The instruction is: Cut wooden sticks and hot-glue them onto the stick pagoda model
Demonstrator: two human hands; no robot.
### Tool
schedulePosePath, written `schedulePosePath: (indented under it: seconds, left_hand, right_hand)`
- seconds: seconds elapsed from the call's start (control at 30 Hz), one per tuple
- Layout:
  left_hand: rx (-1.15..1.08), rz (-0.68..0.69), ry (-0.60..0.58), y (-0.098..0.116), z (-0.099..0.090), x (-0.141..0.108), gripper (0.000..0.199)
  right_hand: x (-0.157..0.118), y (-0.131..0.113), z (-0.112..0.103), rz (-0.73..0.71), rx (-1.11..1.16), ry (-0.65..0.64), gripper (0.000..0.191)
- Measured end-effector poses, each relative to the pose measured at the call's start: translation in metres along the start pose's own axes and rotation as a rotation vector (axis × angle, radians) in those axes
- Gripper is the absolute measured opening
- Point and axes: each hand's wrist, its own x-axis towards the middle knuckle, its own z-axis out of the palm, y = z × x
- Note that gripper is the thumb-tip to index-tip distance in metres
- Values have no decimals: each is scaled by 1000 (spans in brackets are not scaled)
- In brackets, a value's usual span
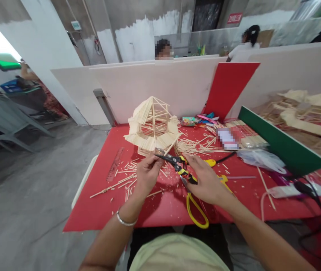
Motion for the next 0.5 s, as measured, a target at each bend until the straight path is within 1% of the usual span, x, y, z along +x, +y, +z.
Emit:
schedulePosePath:
  seconds: [0.17,0.3,0.4,0.5]
  left_hand:
    - [93,88,2,8,5,-15,15]
    - [131,165,-8,15,6,-21,14]
    - [159,198,-25,21,5,-25,15]
    - [190,220,-31,21,4,-29,15]
  right_hand:
    - [-20,-4,-2,11,-13,-13,84]
    - [-28,-11,-3,27,20,-26,82]
    - [-31,-15,1,28,74,-4,81]
    - [-33,-14,8,25,121,26,81]
